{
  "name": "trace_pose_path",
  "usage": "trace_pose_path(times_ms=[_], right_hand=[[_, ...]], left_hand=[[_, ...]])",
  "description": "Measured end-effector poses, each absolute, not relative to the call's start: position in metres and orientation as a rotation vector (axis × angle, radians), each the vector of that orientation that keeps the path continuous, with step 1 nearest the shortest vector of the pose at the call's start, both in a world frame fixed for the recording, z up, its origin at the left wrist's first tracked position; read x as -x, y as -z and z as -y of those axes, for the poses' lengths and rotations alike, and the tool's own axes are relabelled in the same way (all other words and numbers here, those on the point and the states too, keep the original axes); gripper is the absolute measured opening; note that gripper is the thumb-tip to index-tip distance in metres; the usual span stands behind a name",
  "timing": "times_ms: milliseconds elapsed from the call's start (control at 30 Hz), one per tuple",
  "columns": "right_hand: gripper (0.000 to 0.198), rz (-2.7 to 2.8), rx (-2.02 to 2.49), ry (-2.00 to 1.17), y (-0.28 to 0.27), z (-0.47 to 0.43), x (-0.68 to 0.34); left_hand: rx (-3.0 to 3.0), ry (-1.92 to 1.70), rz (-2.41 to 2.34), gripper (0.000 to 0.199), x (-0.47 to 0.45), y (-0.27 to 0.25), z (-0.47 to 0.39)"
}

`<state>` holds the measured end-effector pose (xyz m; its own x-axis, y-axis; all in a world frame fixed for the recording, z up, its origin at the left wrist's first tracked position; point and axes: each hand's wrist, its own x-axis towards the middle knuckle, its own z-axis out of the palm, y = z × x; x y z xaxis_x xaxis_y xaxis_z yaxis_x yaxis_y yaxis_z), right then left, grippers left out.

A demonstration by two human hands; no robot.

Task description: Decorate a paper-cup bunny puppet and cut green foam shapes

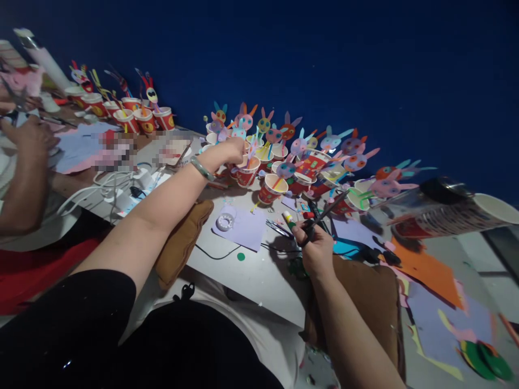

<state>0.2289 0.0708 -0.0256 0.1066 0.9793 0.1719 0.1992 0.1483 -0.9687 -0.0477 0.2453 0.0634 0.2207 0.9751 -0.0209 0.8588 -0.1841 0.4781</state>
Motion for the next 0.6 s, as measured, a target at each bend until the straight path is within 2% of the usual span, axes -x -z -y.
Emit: trace_pose_path(times_ms=[133,233,300,600], right_hand=[[0.028,1.346,1.262,-0.911,0.022,-0.069,-0.227],[0.028,1.351,1.246,-0.927,0.022,-0.068,-0.226],[0.027,1.341,1.239,-0.939,0.024,-0.068,-0.226],[0.028,1.382,1.206,-0.924,0.028,-0.071,-0.227]], left_hand=[[-1.932,-0.253,-1.849,0.034,0.042,-0.062,-0.245],[-1.944,-0.278,-1.776,0.050,0.044,-0.057,-0.242],[-2.012,-0.338,-1.673,0.053,0.045,-0.051,-0.241],[-2.335,-0.561,-1.527,0.022,0.037,-0.023,-0.253]])
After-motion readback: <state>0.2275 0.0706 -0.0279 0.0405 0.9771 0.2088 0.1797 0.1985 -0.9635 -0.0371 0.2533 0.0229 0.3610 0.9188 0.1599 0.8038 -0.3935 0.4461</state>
